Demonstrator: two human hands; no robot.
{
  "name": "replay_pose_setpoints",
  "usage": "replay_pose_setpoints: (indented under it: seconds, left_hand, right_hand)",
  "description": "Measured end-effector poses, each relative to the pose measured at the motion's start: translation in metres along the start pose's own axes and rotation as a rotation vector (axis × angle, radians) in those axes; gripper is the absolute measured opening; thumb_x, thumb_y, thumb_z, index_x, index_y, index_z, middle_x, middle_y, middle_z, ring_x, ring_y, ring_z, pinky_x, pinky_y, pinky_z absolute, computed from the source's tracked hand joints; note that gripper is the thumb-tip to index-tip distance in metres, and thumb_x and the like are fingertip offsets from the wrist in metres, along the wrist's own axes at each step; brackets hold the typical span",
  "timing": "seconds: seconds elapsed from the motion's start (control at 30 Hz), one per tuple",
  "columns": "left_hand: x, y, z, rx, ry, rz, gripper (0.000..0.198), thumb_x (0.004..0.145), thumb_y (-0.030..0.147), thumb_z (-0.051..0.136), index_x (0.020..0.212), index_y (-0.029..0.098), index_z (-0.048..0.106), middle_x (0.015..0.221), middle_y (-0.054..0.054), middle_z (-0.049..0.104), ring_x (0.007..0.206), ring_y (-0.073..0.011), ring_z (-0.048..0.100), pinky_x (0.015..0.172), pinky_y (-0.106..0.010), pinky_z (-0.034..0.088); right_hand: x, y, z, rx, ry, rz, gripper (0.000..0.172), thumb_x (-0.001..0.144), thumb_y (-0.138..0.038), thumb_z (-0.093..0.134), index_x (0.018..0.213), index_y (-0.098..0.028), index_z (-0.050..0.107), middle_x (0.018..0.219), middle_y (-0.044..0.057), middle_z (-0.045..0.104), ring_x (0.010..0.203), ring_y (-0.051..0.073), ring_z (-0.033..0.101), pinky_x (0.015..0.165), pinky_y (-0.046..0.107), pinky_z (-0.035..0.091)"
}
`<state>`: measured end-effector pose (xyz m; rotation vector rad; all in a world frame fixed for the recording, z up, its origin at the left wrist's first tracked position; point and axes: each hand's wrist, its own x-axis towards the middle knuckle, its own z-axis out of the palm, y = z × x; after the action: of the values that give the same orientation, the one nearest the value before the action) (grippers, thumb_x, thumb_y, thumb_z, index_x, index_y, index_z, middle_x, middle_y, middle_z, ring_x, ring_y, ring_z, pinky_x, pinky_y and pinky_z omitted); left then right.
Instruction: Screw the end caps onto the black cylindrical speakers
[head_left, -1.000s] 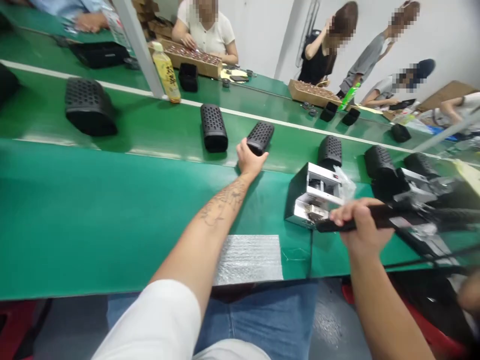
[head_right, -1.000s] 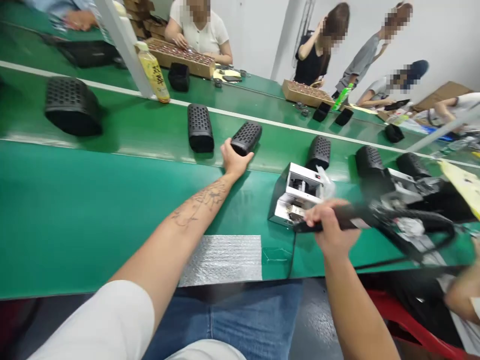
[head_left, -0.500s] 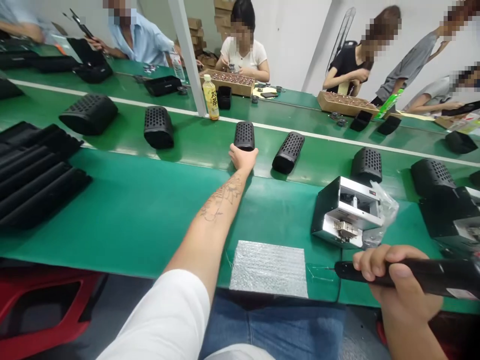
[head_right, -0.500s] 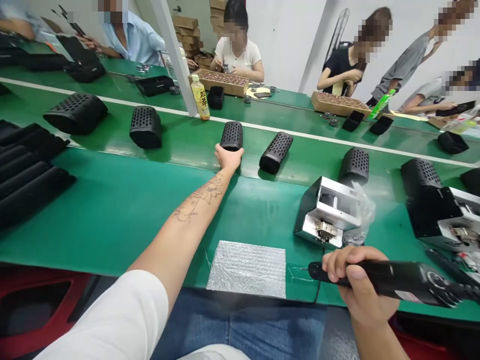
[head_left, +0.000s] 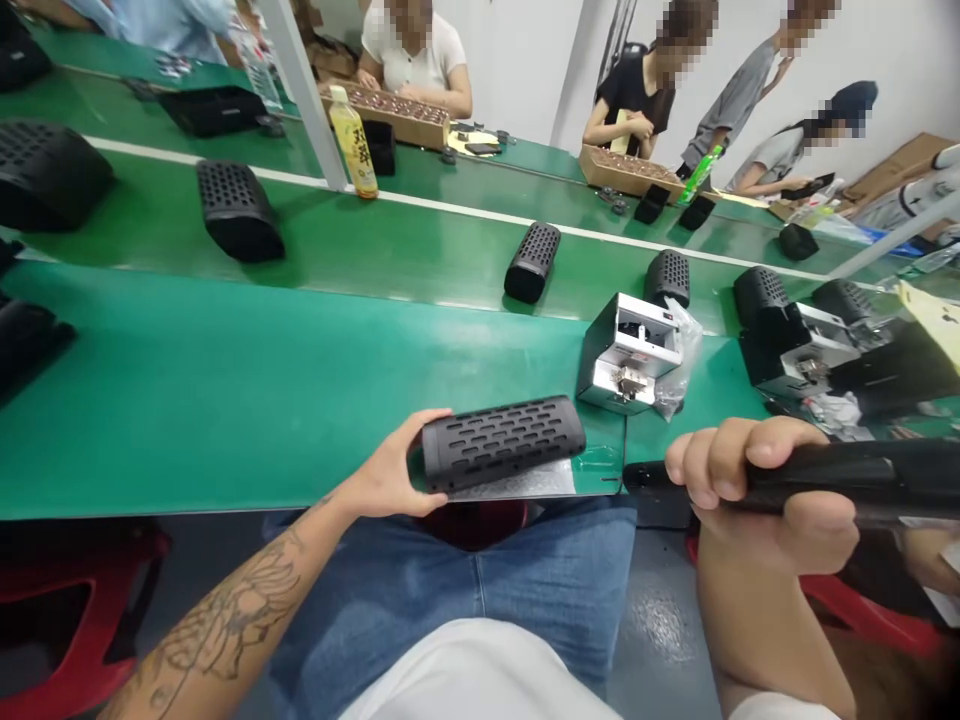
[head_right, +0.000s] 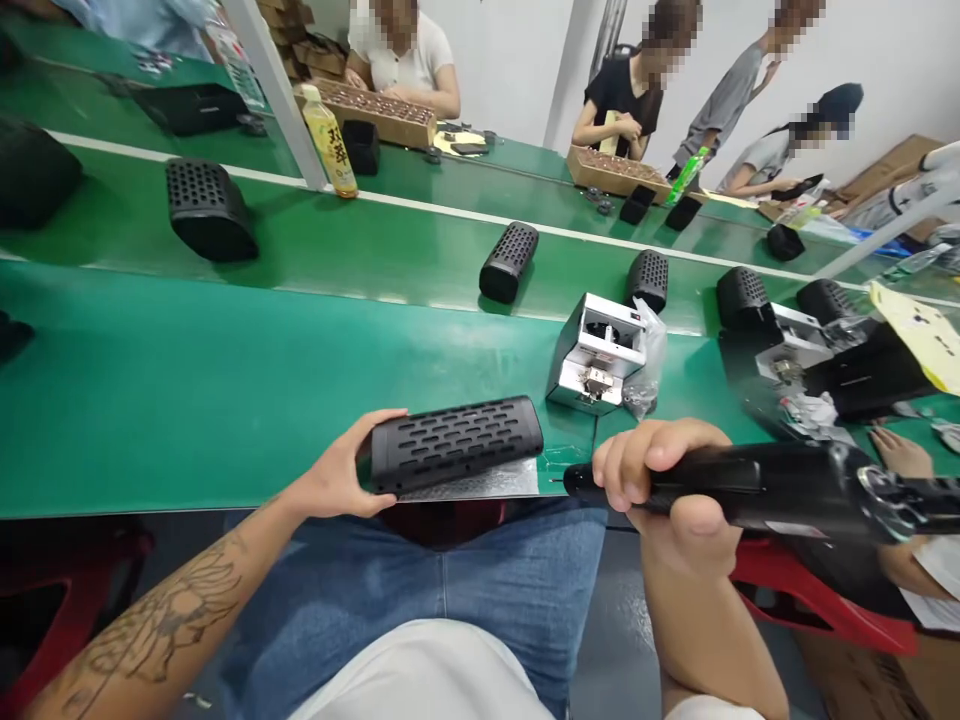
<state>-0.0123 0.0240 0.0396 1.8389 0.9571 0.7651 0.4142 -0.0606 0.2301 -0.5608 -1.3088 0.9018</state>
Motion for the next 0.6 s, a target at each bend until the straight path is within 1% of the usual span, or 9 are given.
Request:
replay_pose_setpoints:
  seconds: [0.07, 0.17, 0.27, 0.33, 0.47, 0.6]
  left_hand:
    - [-0.005, 0.004, 0.012, 0.026, -0.052, 0.044, 0.114, 0.081, 0.035, 0.106, 0.184, 0.030, 0.059, 0.176, -0.017, 0.078, 0.155, -0.0430, 0.086, 0.137, -0.058, 0.072]
    - [-0.004, 0.002, 0.019, 0.019, -0.077, 0.071, 0.115, 0.083, 0.031, 0.105, 0.187, 0.031, 0.054, 0.176, -0.017, 0.076, 0.155, -0.0413, 0.085, 0.137, -0.057, 0.072]
    - [-0.002, -0.005, 0.020, -0.001, -0.098, 0.075, 0.117, 0.087, 0.033, 0.102, 0.190, 0.032, 0.048, 0.176, -0.015, 0.075, 0.154, -0.0390, 0.085, 0.135, -0.056, 0.072]
    - [-0.002, -0.009, 0.020, 0.000, -0.093, 0.080, 0.116, 0.088, 0.035, 0.102, 0.190, 0.033, 0.047, 0.177, -0.015, 0.073, 0.156, -0.0391, 0.083, 0.137, -0.057, 0.071]
    - [-0.002, -0.011, 0.022, -0.001, -0.083, 0.081, 0.114, 0.089, 0.040, 0.101, 0.190, 0.033, 0.048, 0.180, -0.015, 0.070, 0.160, -0.0397, 0.081, 0.140, -0.059, 0.069]
    - [-0.002, -0.010, 0.021, 0.008, -0.088, 0.065, 0.115, 0.089, 0.040, 0.100, 0.191, 0.033, 0.046, 0.181, -0.016, 0.071, 0.159, -0.0401, 0.082, 0.138, -0.058, 0.070]
  right_hand:
    - [-0.001, -0.004, 0.008, 0.003, -0.014, -0.007, 0.032, 0.109, -0.061, 0.101, 0.114, -0.029, 0.097, 0.063, -0.005, 0.065, 0.041, 0.015, 0.051, 0.050, 0.037, 0.055]
    - [-0.003, -0.001, 0.019, -0.023, -0.024, -0.024, 0.032, 0.108, -0.061, 0.102, 0.108, -0.030, 0.094, 0.062, -0.006, 0.065, 0.040, 0.014, 0.053, 0.049, 0.035, 0.056]
    - [-0.003, 0.013, 0.026, -0.080, 0.003, -0.057, 0.037, 0.105, -0.060, 0.105, 0.096, -0.029, 0.085, 0.060, -0.008, 0.066, 0.040, 0.014, 0.057, 0.051, 0.032, 0.057]
    - [-0.002, 0.024, 0.028, -0.107, 0.049, -0.069, 0.044, 0.102, -0.062, 0.106, 0.091, -0.029, 0.080, 0.059, -0.008, 0.065, 0.040, 0.013, 0.056, 0.050, 0.031, 0.057]
    - [-0.001, 0.041, 0.027, -0.140, 0.132, -0.038, 0.050, 0.096, -0.064, 0.109, 0.086, -0.029, 0.074, 0.057, -0.009, 0.064, 0.038, 0.013, 0.052, 0.048, 0.031, 0.057]
    - [-0.003, 0.050, 0.025, -0.145, 0.141, 0.013, 0.052, 0.095, -0.062, 0.112, 0.085, -0.028, 0.073, 0.057, -0.009, 0.066, 0.039, 0.013, 0.056, 0.049, 0.030, 0.060]
